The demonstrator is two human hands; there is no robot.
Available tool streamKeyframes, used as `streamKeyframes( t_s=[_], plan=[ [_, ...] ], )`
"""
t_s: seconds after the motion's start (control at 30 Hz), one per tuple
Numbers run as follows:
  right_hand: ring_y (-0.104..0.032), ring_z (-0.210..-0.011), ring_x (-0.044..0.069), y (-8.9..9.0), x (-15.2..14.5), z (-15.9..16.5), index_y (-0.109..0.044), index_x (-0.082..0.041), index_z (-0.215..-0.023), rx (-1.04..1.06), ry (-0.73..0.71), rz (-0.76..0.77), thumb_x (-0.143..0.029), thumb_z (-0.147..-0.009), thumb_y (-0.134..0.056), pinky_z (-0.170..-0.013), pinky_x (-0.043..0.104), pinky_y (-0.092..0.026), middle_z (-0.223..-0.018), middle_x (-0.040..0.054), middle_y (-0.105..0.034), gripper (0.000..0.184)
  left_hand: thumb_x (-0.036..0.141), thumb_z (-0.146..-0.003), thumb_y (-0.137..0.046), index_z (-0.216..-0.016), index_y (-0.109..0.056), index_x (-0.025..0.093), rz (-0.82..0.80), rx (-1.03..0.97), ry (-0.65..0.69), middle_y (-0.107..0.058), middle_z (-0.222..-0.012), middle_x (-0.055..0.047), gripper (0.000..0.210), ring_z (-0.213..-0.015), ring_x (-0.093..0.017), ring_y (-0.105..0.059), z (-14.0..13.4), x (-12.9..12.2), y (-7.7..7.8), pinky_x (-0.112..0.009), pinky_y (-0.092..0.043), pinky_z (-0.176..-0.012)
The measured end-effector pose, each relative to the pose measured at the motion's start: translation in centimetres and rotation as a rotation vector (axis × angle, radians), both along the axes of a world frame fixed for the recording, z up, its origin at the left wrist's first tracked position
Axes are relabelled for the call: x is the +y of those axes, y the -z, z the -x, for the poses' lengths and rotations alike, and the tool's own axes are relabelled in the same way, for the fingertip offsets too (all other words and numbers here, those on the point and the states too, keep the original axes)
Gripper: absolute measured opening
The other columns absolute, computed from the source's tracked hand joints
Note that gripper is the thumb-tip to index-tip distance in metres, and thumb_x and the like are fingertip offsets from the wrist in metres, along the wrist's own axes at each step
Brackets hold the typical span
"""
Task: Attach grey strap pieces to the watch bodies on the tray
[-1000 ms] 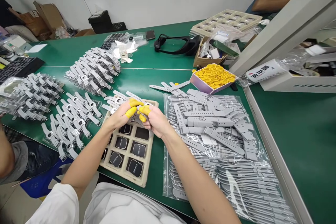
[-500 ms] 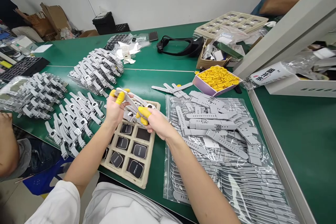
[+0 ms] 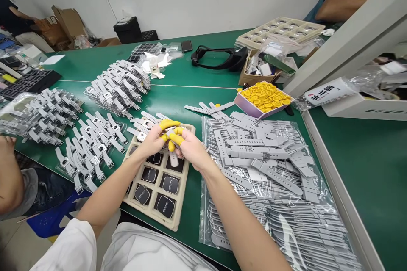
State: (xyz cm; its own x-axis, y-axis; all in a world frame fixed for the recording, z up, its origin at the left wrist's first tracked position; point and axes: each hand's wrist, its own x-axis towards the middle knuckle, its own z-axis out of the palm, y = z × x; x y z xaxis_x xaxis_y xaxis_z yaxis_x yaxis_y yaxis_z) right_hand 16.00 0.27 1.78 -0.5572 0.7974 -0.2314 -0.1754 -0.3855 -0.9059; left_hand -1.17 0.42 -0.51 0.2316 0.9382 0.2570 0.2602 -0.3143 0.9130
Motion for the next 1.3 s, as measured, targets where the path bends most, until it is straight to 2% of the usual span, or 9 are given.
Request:
streamKeyframes(
  t_s=[0.13,0.33,0.47,0.57,0.7,0.9,1.0,1.2,1.3],
  plan=[
    [-0.038,-0.042,0.007,-0.2,0.0,-0.1,-0.058,-0.020,-0.079,0.026,-0.036,0.041,-0.050,-0.077,-0.080,-0.041,0.022,-0.029,-0.058,-0.0034,-0.058,0.038,0.012,-0.090,-0.051,-0.129,-0.069,0.022,-0.160,0.145,0.047,-0.072,-0.125,-0.010,0.044,-0.116,-0.024,-0.066,0.6,0.0,-0.1,-0.044,-0.053,-0.106],
    [-0.028,-0.041,0.005,-0.6,0.0,0.1,-0.056,-0.021,-0.081,0.139,0.082,0.153,-0.042,-0.075,-0.080,-0.041,0.020,-0.019,-0.054,-0.0076,-0.048,0.032,0.012,-0.095,-0.047,-0.134,-0.066,0.022,-0.171,0.173,-0.014,-0.071,-0.129,-0.011,0.045,-0.119,-0.024,-0.065,0.4,-0.2,-0.1,-0.044,-0.052,-0.107],
    [-0.027,-0.042,0.005,-0.5,-0.1,0.4,-0.053,-0.022,-0.080,0.199,0.120,0.169,-0.041,-0.076,-0.081,-0.042,0.020,-0.019,-0.054,-0.0079,-0.046,0.034,0.014,-0.097,-0.046,-0.138,-0.063,0.023,-0.173,0.188,-0.027,-0.069,-0.131,-0.011,0.046,-0.121,-0.024,-0.063,0.2,-0.4,0.0,-0.045,-0.050,-0.110],
    [-0.026,-0.042,0.005,-0.4,0.0,0.4,-0.053,-0.022,-0.078,0.239,0.147,0.194,-0.040,-0.074,-0.081,-0.041,0.020,-0.019,-0.054,-0.0081,-0.043,0.034,0.023,-0.102,-0.046,-0.142,-0.062,0.023,-0.140,0.203,0.004,-0.067,-0.132,-0.011,0.043,-0.124,-0.026,-0.060,0.4,-0.5,-0.4,-0.047,-0.047,-0.114],
    [-0.024,-0.042,0.004,-0.1,0.2,0.3,-0.052,-0.021,-0.076,0.207,0.143,0.215,-0.039,-0.072,-0.079,-0.040,0.019,-0.016,-0.053,-0.0084,-0.042,0.033,0.029,-0.106,-0.040,-0.142,-0.061,0.023,-0.135,0.238,0.041,-0.065,-0.129,-0.011,0.042,-0.123,-0.026,-0.060,0.8,-0.7,-1.2,-0.045,-0.049,-0.112],
    [-0.021,-0.041,0.003,0.1,0.5,0.0,-0.049,-0.022,-0.078,0.081,0.059,0.244,-0.036,-0.069,-0.076,-0.041,0.018,-0.014,-0.053,-0.0110,-0.039,0.031,0.021,-0.098,-0.049,-0.134,-0.064,0.020,-0.263,0.545,0.062,-0.064,-0.118,-0.012,0.039,-0.110,-0.025,-0.062,1.0,-1.1,-2.1,-0.041,-0.055,-0.099],
    [-0.020,-0.041,0.003,-0.1,0.6,-0.2,-0.049,-0.022,-0.078,0.037,0.025,0.231,-0.034,-0.071,-0.073,-0.041,0.018,-0.013,-0.053,-0.0112,-0.039,0.028,0.020,-0.095,-0.052,-0.128,-0.066,0.019,-0.284,0.627,0.054,-0.065,-0.114,-0.012,0.036,-0.107,-0.027,-0.063,1.0,-1.2,-2.4,-0.043,-0.056,-0.096],
    [-0.024,-0.041,0.005,-0.2,0.7,-0.2,-0.054,-0.021,-0.083,0.055,0.029,0.191,-0.043,-0.074,-0.075,-0.042,0.020,-0.017,-0.055,-0.0091,-0.044,0.031,0.026,-0.106,-0.042,-0.134,-0.064,0.022,-0.198,0.409,0.075,-0.068,-0.125,-0.012,0.036,-0.114,-0.025,-0.066,0.9,-1.0,-2.3,-0.042,-0.056,-0.102],
    [-0.034,-0.045,0.008,-0.2,0.8,-0.4,-0.058,-0.021,-0.089,-0.011,0.070,0.044,-0.051,-0.080,-0.073,-0.044,0.023,-0.026,-0.061,-0.0058,-0.051,0.034,0.029,-0.104,-0.049,-0.144,-0.057,0.020,-0.158,0.392,0.049,-0.067,-0.133,-0.014,0.042,-0.120,-0.027,-0.066,1.2,-0.9,-2.0,-0.044,-0.056,-0.105]
  ],
)
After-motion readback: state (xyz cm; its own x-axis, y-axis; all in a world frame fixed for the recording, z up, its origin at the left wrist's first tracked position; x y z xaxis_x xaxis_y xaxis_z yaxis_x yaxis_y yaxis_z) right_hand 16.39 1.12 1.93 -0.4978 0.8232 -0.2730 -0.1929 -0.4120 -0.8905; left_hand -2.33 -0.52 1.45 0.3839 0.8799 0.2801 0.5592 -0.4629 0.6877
